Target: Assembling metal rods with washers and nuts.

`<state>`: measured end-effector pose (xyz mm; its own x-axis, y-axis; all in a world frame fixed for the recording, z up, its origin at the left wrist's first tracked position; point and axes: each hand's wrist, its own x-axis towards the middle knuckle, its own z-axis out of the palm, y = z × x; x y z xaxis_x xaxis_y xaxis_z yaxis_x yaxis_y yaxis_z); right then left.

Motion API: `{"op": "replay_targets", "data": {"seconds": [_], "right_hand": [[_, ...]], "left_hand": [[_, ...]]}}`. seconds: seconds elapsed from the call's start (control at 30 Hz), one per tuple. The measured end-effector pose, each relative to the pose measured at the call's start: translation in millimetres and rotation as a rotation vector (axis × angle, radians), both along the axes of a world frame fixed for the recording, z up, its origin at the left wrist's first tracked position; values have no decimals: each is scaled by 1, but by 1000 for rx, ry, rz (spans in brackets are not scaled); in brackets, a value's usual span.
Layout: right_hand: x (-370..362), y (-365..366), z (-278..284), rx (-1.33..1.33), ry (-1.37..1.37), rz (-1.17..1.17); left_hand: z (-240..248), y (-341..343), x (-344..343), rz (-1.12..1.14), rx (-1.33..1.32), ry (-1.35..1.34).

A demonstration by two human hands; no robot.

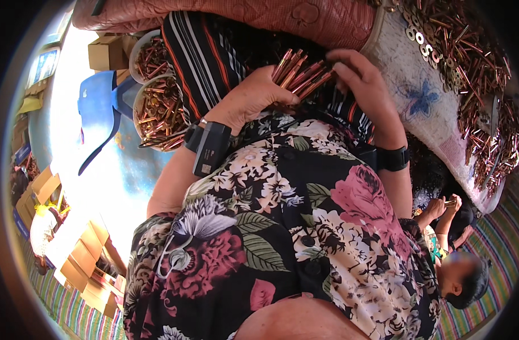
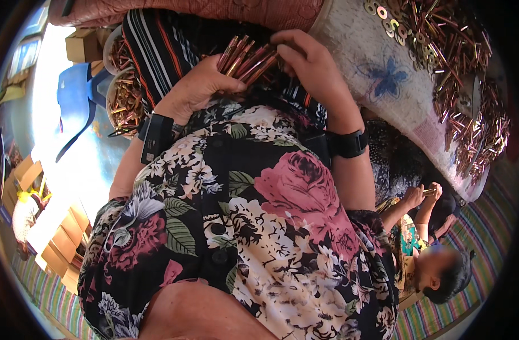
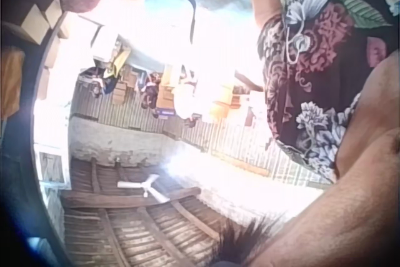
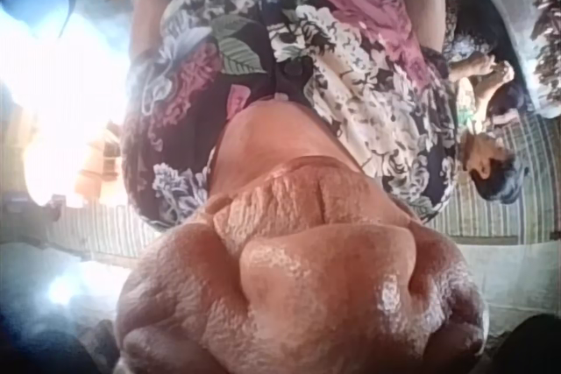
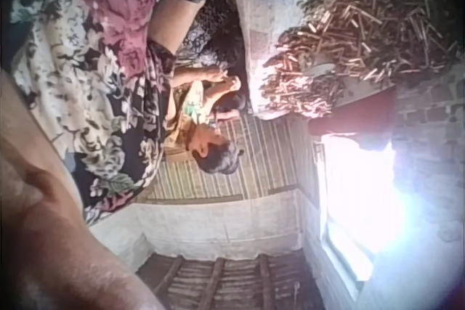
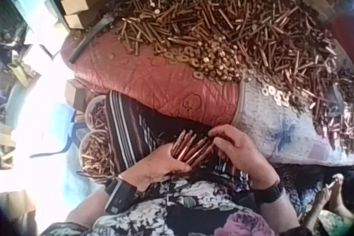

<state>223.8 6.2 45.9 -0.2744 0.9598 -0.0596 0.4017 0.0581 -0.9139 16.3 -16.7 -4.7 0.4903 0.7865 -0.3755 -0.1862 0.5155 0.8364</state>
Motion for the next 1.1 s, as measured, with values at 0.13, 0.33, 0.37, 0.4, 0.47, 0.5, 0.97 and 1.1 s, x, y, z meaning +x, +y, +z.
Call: {"op": "replay_targets", "data": {"seconds": [0.13, 0.33, 0.37, 0.4, 0.47, 0.5, 0.97, 1.1], "right_hand": [[-7, -1, 1, 292, -450, -50], [-9, -1, -7, 99, -80, 11], [-12, -1, -4, -1, -99, -8], [-14, -1, 0, -101, -118, -27], [-17, -3, 8, -132, -117, -55], [-16, -3, 11, -140, -40, -72], [8, 50, 31, 556, -376, -250], [-1, 87, 37, 732, -386, -209]], "left_hand": [[-9, -2, 0, -46, 66, -3], [-8, -10, 3, -4, -72, -30], [-10, -11, 3, -9, -88, -42], [-10, -10, 2, -10, -72, -45], [-4, -13, 3, 47, -162, -101], [-1, -12, 6, 91, -147, -129], [-13, -8, 0, 303, -264, -190], [-12, -8, 3, 307, -257, -196]]}}
